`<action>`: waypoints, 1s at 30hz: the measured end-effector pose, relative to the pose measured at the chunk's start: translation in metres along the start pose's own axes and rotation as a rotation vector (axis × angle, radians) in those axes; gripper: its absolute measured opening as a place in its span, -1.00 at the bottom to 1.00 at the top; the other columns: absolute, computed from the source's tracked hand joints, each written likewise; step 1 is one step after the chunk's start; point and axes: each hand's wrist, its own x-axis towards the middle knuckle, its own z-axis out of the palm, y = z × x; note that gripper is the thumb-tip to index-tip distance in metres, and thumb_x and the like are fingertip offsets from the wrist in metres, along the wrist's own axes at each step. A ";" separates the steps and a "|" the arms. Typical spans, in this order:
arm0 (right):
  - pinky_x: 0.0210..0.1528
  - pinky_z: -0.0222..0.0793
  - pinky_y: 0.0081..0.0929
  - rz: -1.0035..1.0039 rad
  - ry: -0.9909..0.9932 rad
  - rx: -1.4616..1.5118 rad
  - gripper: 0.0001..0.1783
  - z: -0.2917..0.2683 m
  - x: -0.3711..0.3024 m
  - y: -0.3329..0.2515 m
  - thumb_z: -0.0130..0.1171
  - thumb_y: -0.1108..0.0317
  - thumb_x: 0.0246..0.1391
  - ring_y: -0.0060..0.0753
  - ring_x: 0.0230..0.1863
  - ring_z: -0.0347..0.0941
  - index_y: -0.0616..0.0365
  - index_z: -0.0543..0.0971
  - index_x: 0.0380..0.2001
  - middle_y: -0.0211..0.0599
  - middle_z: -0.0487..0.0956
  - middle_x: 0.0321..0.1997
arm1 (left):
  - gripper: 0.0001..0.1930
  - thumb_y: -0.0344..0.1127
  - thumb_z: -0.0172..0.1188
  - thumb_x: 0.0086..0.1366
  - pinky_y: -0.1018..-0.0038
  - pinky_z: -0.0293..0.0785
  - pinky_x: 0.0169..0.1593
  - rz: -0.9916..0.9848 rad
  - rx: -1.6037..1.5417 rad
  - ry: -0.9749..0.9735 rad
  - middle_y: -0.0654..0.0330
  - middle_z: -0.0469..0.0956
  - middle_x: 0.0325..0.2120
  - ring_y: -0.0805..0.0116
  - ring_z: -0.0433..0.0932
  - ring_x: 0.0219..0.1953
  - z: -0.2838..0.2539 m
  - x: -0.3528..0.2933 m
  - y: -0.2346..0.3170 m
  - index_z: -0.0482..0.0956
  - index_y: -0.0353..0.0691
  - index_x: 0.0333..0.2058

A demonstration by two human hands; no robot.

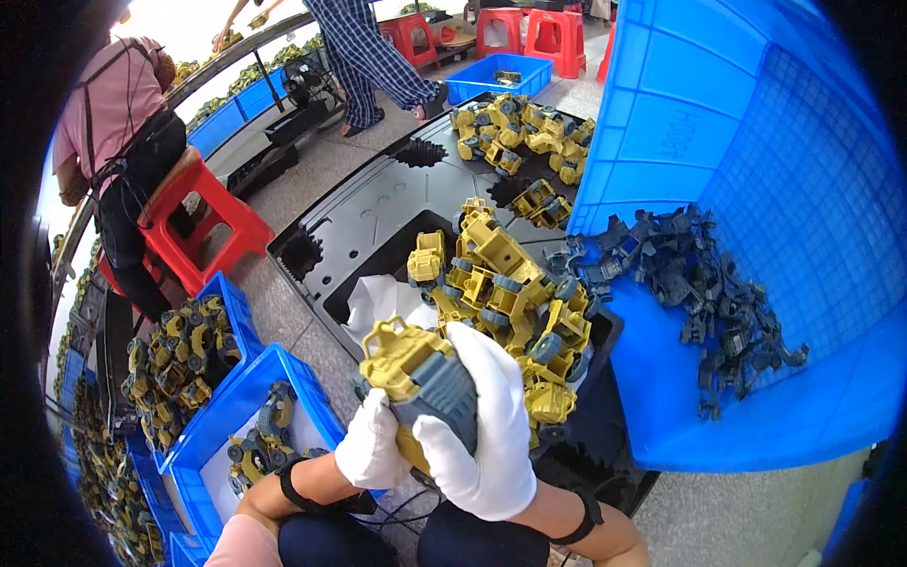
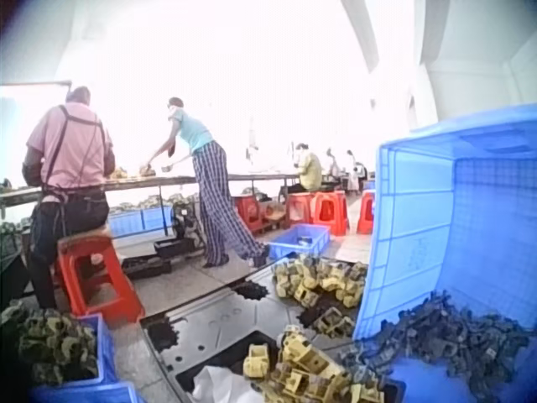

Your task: The person assembles yellow and gray plastic toy excavators by snapping the body and track components together. They pick up parts from a blue crate and the table, join them, and place the finished units into a blue crate.

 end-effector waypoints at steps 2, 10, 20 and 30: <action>0.33 0.17 -0.08 -0.013 -0.046 -0.040 -0.27 0.003 0.007 0.003 0.20 0.22 0.10 0.14 0.23 0.32 0.36 0.27 0.27 0.18 0.33 0.26 | -0.16 0.38 -0.21 0.40 0.23 0.10 0.43 -0.192 0.013 0.106 0.11 0.19 0.36 0.21 0.23 0.36 -0.004 -0.001 0.003 0.01 -0.12 0.42; 0.10 0.37 -0.19 -0.172 0.080 -0.178 -0.56 -0.070 0.026 0.017 0.27 0.29 0.13 -0.05 0.02 0.45 0.26 0.53 0.04 -0.01 0.50 0.06 | -0.30 0.32 -0.14 0.43 0.30 0.46 0.15 -0.037 0.059 0.199 0.19 0.54 0.06 0.28 0.54 0.04 -0.128 -0.021 0.040 0.35 -0.14 0.25; 0.05 0.45 -0.25 0.493 0.584 -0.606 -0.72 -0.156 0.037 0.247 0.16 0.48 -0.08 -0.04 -0.07 0.55 0.17 0.68 -0.24 -0.02 0.62 -0.16 | -0.42 -0.01 0.42 0.15 0.31 0.50 -0.02 -0.539 1.164 0.613 0.04 0.60 -0.13 0.23 0.56 -0.12 -0.302 -0.165 0.038 0.52 -0.30 0.02; -0.12 0.54 -0.37 0.758 -0.335 -0.752 -0.64 -0.155 0.059 0.343 0.36 0.07 -0.07 -0.27 -0.25 0.65 0.07 0.74 -0.26 -0.21 0.72 -0.24 | -0.09 0.14 0.38 0.07 0.09 0.24 0.33 -0.688 1.766 0.994 -0.24 0.21 0.29 -0.22 0.19 0.33 -0.228 -0.171 0.020 0.28 -0.19 0.31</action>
